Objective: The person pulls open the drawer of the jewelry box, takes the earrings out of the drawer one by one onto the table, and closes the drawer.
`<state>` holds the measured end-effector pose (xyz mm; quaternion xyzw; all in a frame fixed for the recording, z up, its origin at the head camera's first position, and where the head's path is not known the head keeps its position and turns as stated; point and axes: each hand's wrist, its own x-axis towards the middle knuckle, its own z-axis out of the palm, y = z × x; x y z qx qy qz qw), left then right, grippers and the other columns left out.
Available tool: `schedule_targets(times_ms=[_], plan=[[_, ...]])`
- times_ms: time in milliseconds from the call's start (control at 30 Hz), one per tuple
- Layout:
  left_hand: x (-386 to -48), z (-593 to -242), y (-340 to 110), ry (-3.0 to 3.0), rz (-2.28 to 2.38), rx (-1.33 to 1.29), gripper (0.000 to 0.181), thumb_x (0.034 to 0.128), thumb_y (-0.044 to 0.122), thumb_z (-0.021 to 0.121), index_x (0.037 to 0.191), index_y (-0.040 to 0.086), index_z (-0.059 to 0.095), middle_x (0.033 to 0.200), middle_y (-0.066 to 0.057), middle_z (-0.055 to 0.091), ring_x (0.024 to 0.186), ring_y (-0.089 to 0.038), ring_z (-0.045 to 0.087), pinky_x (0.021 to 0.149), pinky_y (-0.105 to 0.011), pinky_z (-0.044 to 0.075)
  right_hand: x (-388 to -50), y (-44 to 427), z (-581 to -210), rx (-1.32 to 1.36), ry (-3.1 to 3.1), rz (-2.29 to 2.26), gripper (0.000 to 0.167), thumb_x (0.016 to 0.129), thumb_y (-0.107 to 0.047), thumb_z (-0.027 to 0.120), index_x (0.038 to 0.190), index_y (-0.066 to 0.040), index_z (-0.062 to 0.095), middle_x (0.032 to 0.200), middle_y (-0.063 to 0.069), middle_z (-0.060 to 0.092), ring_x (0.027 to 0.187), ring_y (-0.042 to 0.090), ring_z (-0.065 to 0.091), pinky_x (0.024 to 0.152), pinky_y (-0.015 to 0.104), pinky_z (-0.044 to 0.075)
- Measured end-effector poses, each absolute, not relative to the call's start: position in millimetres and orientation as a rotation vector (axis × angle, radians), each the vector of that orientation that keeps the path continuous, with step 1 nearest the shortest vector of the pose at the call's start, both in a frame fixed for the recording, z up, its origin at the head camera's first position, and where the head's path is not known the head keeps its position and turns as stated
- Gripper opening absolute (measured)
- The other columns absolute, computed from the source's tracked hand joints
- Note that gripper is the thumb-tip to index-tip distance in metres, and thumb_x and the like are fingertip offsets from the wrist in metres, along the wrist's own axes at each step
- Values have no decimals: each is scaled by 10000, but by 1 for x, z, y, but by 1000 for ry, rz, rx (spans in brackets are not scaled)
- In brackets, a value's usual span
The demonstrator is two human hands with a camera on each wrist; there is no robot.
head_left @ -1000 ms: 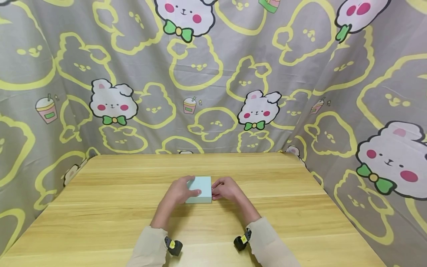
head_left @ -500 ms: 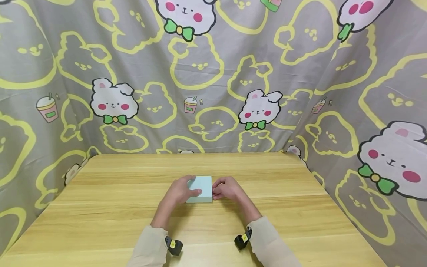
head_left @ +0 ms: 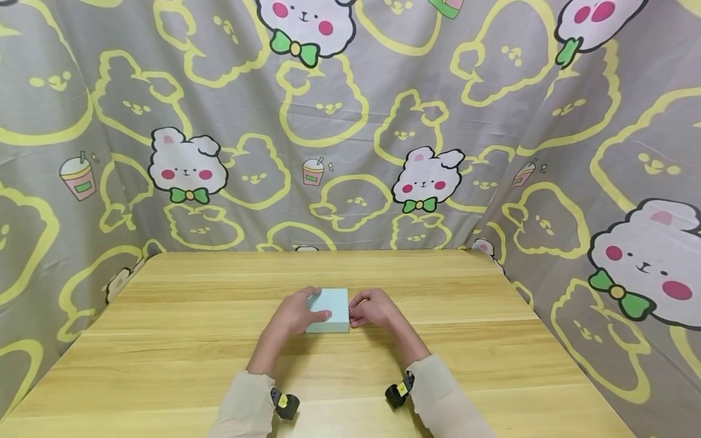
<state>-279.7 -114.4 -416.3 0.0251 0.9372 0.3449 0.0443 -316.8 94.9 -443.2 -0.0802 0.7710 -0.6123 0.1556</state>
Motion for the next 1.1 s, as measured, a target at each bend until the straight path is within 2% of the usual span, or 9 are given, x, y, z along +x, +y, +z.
schedule_targets(times_ms=[267, 800, 1100], plan=[[-279, -416, -115, 2859, 1067, 81, 653, 895, 327, 790, 1459, 111, 541, 1458, -225, 551, 1149, -329, 581, 976, -521, 498, -317, 96, -443, -226, 2219, -1747, 152, 869, 97, 657, 1014, 143, 655, 830, 224, 723, 673, 203, 708, 710, 373, 628], [-282, -418, -118, 2860, 1088, 93, 655, 878, 352, 803, 1442, 122, 562, 1460, -210, 559, 1167, -322, 582, 964, -506, 501, -321, 99, -443, -210, 2205, -1737, 113, 868, 81, 633, 969, 115, 671, 806, 160, 707, 664, 185, 700, 694, 343, 625], [-281, -417, -118, 2859, 1106, 102, 657, 870, 341, 812, 1436, 114, 567, 1428, -207, 585, 1111, -306, 588, 919, -479, 510, -318, 101, -443, -200, 2223, -1731, 103, 869, 79, 638, 959, 117, 671, 796, 160, 701, 642, 185, 693, 690, 348, 625]])
